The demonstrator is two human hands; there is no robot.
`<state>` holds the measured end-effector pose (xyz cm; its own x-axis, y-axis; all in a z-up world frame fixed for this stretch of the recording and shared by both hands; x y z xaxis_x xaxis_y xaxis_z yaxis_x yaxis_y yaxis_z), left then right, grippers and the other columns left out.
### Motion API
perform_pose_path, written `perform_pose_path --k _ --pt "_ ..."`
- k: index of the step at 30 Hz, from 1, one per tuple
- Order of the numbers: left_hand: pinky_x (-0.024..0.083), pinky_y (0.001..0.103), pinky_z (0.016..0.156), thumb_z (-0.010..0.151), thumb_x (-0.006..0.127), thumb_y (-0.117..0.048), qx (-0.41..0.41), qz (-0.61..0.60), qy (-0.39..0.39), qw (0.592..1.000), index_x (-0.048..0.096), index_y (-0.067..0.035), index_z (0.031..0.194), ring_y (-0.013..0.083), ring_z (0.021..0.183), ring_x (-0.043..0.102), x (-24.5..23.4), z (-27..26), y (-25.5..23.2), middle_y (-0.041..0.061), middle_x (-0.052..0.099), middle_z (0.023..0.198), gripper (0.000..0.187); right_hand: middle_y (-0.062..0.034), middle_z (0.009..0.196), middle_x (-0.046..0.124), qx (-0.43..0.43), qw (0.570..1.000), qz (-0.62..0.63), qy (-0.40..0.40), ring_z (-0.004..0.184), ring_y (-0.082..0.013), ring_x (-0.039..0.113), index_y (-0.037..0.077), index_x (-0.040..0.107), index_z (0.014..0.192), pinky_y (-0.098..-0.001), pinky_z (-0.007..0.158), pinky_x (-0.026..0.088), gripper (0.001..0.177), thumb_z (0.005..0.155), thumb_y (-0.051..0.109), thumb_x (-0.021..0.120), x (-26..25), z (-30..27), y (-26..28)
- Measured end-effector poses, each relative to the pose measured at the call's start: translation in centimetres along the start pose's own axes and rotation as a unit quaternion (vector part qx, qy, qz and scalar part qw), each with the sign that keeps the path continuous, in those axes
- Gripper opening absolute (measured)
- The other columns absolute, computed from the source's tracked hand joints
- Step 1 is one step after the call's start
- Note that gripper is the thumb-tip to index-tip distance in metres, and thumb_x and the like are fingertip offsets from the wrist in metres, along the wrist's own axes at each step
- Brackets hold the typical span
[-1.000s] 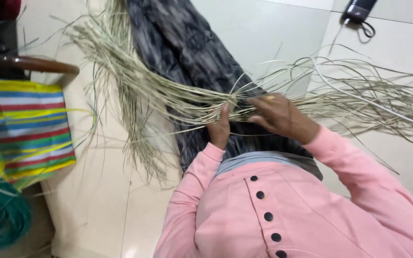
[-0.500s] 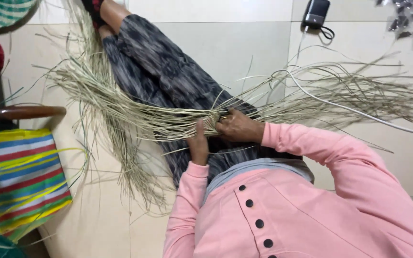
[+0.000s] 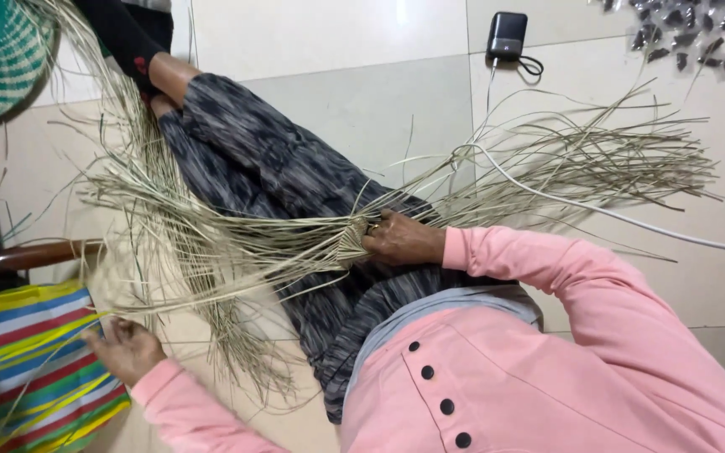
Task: Weaving dried straw or grass strands together to create a handcrafted item.
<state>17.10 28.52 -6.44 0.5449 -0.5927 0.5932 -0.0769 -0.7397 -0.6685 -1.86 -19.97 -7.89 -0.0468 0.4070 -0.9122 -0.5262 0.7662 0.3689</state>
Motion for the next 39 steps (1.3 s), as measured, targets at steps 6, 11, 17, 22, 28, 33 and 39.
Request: perform_pose_path --k 6,11,17,22,28,33,39 --pt "0.04 0.024 0.063 0.113 0.027 -0.028 0.348 0.476 0.07 0.805 0.046 -0.006 0.107 0.0119 0.073 0.046 4.7 -15.6 5.1 0.004 0.051 0.092 0.029 -0.0056 0.066 0.069 0.023 0.994 0.093 -0.05 0.055 -0.0273 0.064 0.01 0.058 0.098 -0.0438 0.076 0.049 0.021 0.092 0.026 0.071 -1.4 0.4 -0.2" --pt "0.061 0.032 0.073 0.098 0.036 -0.002 -0.036 0.383 0.33 0.862 0.066 0.006 0.107 0.0246 0.078 0.07 0.1 -23.4 22.9 0.02 0.072 0.101 0.032 -0.0044 0.068 0.067 0.04 0.989 0.096 -0.108 0.055 -0.0283 0.06 0.011 0.061 0.098 -0.0451 0.069 0.046 0.02 0.088 0.022 0.074 -2.9 0.4 0.1" --pt "0.023 0.041 0.13 0.096 0.077 -0.052 -0.277 0.02 0.522 0.806 0.043 -0.002 0.155 0.0266 0.151 0.038 9.8 -27.6 28.7 0.01 0.045 0.161 0.085 -0.0056 0.066 0.066 -0.079 0.983 0.021 -0.165 0.055 -0.0198 0.056 0.013 0.06 0.088 -0.0386 0.089 0.041 0.011 0.096 0.019 0.065 -4.9 -1.3 3.6" --pt "0.028 0.05 0.131 0.088 0.079 -0.055 -0.239 -0.055 0.471 0.847 0.033 -0.004 0.161 0.0393 0.151 0.037 17.2 -23.4 24.8 0.021 0.039 0.162 0.1 -0.0081 0.092 0.071 -0.062 0.996 0.049 0.033 0.089 -0.0313 0.068 0.012 0.063 0.098 -0.0485 0.096 0.046 0.012 0.092 0.022 0.059 0.5 -3.9 2.9" --pt "0.055 0.042 0.102 0.117 0.051 -0.004 0.409 0.489 0.347 0.688 0.051 -0.009 0.123 0.0269 0.097 0.067 20.7 -16.5 5.7 0.011 0.066 0.099 0.008 -0.0057 0.094 0.075 -0.045 0.991 0.094 0.087 0.093 -0.0277 0.07 0.013 0.067 0.1 -0.0602 0.114 0.031 0.014 0.087 0.018 0.071 1.5 -3.6 2.2" --pt "0.051 0.03 0.085 0.107 0.06 -0.038 0.279 0.284 0.136 0.907 0.047 -0.016 0.1 0.0121 0.082 0.05 17.8 -9.0 -4.6 -0.002 0.05 0.09 0.026 -0.004 0.089 0.072 -0.047 0.996 0.068 0.015 0.087 -0.027 0.066 0.011 0.067 0.1 -0.0538 0.105 0.037 0.014 0.087 0.016 0.068 -0.7 -2.4 1.4" --pt "0.056 0.042 0.106 0.105 0.062 -0.032 0.179 0.489 -0.095 0.849 0.042 -0.008 0.125 0.0313 0.122 0.061 9.6 5.1 -3.4 0.018 0.054 0.13 0.037 -0.0067 0.083 0.068 -0.008 0.998 0.008 -0.055 0.068 -0.0253 0.063 0.011 0.062 0.088 -0.0434 0.083 0.044 0.01 0.089 0.02 0.066 -3.2 -0.4 0.5"
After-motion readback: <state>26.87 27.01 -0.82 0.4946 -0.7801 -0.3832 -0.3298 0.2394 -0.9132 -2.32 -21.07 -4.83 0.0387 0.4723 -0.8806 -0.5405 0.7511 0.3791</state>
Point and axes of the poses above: each hand's wrist, its own z-axis towards the middle knuckle, its own x-axis out of the palm, y = z × x, the point moved 8 cm from there along z, towards the middle knuckle
